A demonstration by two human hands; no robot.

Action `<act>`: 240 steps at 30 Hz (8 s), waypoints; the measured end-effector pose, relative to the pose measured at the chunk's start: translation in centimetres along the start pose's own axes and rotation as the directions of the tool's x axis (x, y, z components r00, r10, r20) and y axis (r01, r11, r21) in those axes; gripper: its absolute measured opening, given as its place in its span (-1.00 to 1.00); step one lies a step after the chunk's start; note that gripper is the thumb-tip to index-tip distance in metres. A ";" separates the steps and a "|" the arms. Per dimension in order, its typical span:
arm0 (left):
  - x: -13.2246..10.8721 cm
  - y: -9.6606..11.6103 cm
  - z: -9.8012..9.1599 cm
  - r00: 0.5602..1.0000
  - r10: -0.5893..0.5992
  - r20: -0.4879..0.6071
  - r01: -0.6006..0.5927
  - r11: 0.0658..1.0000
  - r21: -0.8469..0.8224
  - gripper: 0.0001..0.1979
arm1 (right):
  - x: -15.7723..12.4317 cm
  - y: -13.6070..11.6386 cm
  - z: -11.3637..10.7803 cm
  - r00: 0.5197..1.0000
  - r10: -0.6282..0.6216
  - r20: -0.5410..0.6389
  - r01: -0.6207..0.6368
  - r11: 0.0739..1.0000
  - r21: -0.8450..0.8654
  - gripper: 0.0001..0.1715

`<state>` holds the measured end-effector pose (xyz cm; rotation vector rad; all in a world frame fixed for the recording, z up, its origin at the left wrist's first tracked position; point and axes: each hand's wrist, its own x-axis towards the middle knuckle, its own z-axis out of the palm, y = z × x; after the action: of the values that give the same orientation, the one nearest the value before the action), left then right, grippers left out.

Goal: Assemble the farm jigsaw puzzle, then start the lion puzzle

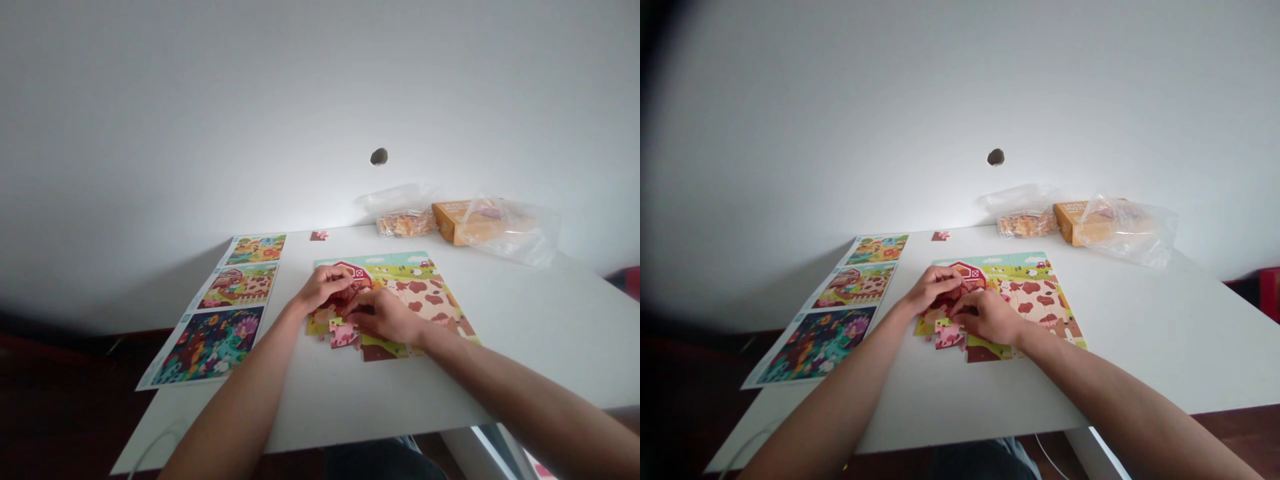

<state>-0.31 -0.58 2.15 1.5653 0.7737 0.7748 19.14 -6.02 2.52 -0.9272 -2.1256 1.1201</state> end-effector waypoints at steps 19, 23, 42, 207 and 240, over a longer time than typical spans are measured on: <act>0.1 -0.4 -0.2 1.000 0.006 -0.021 -0.004 0.995 0.098 -0.69 | 0.0 0.1 0.3 0.977 -0.177 0.119 0.194 0.969 -0.152 -0.90; 0.1 -0.5 -0.3 1.000 0.006 -0.007 -0.006 0.998 0.065 -0.70 | 0.0 0.3 0.0 0.954 -0.273 0.126 0.295 0.932 -0.209 -0.87; 0.1 -0.7 -0.4 1.000 -0.007 0.029 0.007 1.000 -0.009 -0.76 | -0.6 0.1 -1.0 0.899 -0.311 0.308 0.406 0.856 -0.319 -0.77; -1.6 -0.7 -1.3 0.982 -0.185 0.049 0.186 0.983 -0.012 -0.81 | -0.5 0.4 -0.8 0.978 -0.158 0.138 0.178 0.973 -0.149 -0.79; -1.6 -0.4 -1.2 0.985 -0.164 0.062 0.161 0.986 0.047 -0.75 | -0.5 0.0 -0.1 0.932 -0.283 0.226 0.343 0.888 -0.305 -0.86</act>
<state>-2.25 -1.17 1.84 1.5361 0.8624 0.5890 19.54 -6.35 2.49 -0.6062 -2.5580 0.7032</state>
